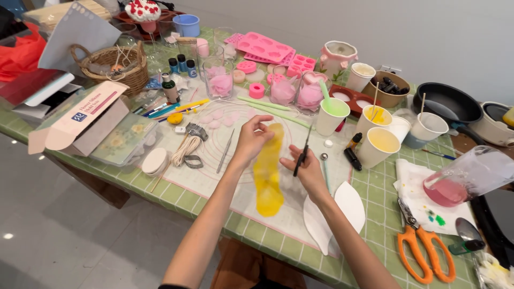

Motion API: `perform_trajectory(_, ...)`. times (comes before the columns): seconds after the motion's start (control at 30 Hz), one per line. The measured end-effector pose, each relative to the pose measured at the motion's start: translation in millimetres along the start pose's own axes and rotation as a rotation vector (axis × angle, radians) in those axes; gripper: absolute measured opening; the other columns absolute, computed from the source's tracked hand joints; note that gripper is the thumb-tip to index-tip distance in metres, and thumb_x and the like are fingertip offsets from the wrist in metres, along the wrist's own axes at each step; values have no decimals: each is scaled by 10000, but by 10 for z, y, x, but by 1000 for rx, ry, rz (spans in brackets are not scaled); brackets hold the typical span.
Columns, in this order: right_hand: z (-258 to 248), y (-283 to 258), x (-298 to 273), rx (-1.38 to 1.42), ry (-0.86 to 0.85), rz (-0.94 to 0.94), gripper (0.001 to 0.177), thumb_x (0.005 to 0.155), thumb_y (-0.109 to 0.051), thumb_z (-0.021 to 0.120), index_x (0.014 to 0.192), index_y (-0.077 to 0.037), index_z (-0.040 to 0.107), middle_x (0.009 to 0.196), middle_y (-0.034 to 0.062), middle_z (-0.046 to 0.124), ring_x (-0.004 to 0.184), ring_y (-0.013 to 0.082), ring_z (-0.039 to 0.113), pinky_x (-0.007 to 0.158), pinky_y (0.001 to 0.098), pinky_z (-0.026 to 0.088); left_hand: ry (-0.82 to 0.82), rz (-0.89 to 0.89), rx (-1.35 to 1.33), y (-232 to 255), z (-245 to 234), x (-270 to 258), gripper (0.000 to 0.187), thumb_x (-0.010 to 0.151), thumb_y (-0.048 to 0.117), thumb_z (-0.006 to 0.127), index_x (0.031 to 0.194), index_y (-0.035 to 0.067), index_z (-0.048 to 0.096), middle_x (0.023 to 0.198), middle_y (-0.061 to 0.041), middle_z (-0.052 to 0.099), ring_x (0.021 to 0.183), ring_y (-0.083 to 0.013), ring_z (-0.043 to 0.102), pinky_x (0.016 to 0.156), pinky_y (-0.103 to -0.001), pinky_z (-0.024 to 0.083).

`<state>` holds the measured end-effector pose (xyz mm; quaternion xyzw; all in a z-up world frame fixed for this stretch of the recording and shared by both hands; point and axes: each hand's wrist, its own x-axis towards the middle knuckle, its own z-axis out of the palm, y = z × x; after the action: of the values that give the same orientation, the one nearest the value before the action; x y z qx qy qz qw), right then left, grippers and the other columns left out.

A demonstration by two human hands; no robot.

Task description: Cutting a yellow wax sheet into specific strips using scissors for candle making.

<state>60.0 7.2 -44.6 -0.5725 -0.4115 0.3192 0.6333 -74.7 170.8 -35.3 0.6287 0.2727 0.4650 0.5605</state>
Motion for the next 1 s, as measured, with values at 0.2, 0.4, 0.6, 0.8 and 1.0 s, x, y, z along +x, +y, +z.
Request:
perform_trajectory(0.2, 41, 118, -325, 91, -210, 103, 404, 876, -118, 852, 1134, -10, 560, 987, 29, 606, 882, 130, 583, 779, 295, 469, -169, 18, -320, 838, -52, -198, 406, 884, -75, 686, 1276, 26, 663, 902, -10, 615, 822, -112, 688, 746, -260, 585)
perform_trajectory(0.4, 57, 9, -776, 244, -217, 249, 356, 794, -46, 812, 1002, -78, 525, 892, -21, 625, 786, 89, 620, 695, 251, 498, -32, -147, -447, 243, 0, 309, 396, 831, -25, 727, 1216, 26, 651, 904, -53, 643, 799, -159, 692, 669, -319, 583)
perform_trajectory(0.6, 4, 144, -817, 9, -51, 310, 361, 804, -13, 818, 971, -73, 503, 839, -4, 555, 739, 101, 554, 637, 267, 458, 287, 125, 513, -545, -93, -109, 592, 704, 104, 867, 1222, 55, 584, 957, -131, 639, 856, -309, 667, 760, -417, 553)
perform_trajectory(0.8, 18, 78, -851, 154, -55, 407, 308, 810, 37, 729, 1007, -63, 514, 930, 47, 615, 860, 178, 682, 774, 350, 601, 23, -100, 502, 353, -176, -1502, 432, 911, 145, 709, 1303, 107, 531, 737, -138, 703, 649, -278, 713, 604, -390, 539)
perform_trajectory(1.0, 70, 10, -991, 455, -94, 453, 279, 846, 55, 661, 1064, -16, 504, 1119, 164, 680, 1037, 292, 737, 944, 417, 611, -78, -516, -270, 31, -39, -1722, 541, 964, 101, 602, 1419, 84, 310, 799, -139, 698, 578, -238, 691, 497, -339, 581)
